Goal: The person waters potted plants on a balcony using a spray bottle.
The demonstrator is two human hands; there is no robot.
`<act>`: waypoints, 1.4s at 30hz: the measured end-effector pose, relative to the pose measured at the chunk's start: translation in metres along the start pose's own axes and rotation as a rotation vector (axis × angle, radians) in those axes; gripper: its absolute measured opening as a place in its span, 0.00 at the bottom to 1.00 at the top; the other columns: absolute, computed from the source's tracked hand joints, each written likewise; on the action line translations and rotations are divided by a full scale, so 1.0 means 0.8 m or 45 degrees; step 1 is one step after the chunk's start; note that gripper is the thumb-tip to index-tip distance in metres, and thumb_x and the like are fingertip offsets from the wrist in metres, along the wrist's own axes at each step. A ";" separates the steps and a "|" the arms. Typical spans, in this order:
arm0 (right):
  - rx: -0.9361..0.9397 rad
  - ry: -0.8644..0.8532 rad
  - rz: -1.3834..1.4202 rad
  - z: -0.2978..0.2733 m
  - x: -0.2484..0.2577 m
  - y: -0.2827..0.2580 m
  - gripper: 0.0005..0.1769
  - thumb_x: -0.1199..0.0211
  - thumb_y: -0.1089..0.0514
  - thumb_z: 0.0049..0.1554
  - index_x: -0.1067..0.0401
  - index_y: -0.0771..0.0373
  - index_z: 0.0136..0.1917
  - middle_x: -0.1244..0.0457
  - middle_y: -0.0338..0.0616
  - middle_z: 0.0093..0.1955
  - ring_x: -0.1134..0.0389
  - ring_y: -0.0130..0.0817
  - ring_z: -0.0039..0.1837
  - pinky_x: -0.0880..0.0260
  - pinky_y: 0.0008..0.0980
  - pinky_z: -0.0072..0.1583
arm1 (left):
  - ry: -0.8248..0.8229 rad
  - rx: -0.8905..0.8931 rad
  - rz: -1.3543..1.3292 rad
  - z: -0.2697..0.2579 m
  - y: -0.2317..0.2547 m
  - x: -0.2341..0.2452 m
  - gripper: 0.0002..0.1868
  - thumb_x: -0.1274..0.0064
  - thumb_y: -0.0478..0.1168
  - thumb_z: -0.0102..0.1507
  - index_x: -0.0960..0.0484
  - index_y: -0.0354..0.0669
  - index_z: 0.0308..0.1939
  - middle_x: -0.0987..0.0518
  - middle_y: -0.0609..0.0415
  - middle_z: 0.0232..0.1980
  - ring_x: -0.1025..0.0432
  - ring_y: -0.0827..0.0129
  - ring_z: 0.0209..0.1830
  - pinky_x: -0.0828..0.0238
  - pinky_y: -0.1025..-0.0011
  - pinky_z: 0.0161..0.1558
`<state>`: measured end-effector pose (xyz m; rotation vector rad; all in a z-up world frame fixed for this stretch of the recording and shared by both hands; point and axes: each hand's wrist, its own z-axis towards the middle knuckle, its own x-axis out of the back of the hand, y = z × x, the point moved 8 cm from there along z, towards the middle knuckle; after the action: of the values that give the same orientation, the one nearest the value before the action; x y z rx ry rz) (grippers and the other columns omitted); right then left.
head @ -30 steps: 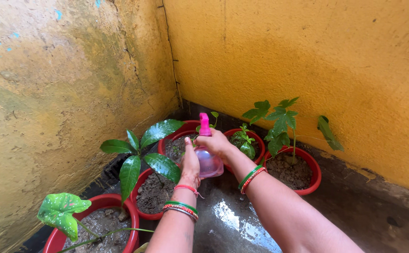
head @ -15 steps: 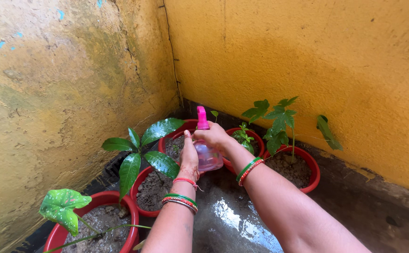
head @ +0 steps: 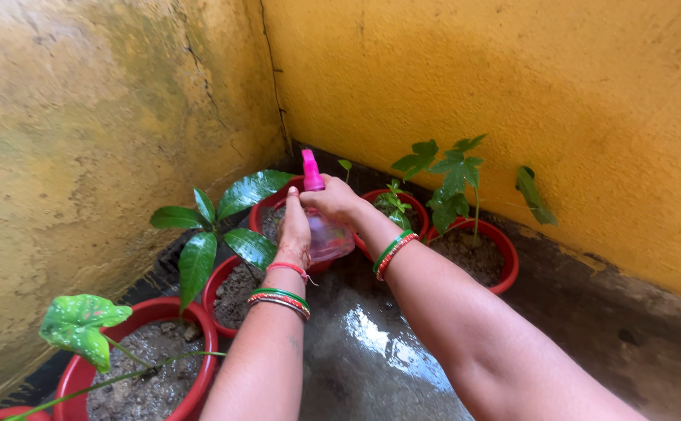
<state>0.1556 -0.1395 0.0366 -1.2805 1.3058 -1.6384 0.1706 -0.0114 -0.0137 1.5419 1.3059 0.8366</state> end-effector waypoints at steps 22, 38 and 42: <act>0.012 -0.187 0.227 -0.047 -0.042 -0.013 0.22 0.30 0.48 0.51 0.27 0.61 0.54 0.31 0.39 0.45 0.31 0.27 0.46 0.28 0.31 0.49 | 0.042 -0.018 0.045 -0.052 0.004 0.031 0.49 0.61 0.77 0.60 0.18 0.35 0.59 0.20 0.43 0.62 0.28 0.58 0.63 0.37 0.63 0.65; -0.037 -0.262 0.252 -0.131 -0.099 -0.050 0.19 0.34 0.54 0.54 0.31 0.62 0.56 0.32 0.41 0.46 0.31 0.30 0.46 0.28 0.33 0.49 | -0.123 -0.086 -0.087 -0.152 -0.002 0.099 0.51 0.54 0.79 0.56 0.20 0.37 0.62 0.21 0.46 0.62 0.28 0.60 0.63 0.35 0.62 0.64; -0.068 -0.265 0.253 -0.170 -0.110 -0.071 0.20 0.33 0.54 0.53 0.32 0.62 0.56 0.32 0.42 0.46 0.30 0.30 0.47 0.26 0.34 0.50 | -0.038 -0.108 -0.129 -0.159 -0.016 0.119 0.50 0.61 0.80 0.58 0.17 0.39 0.59 0.19 0.48 0.60 0.26 0.62 0.60 0.33 0.63 0.62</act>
<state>0.0555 -0.0029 0.0641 -1.2709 1.3097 -1.3056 0.0694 0.1093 0.0124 1.4057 1.2992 0.7919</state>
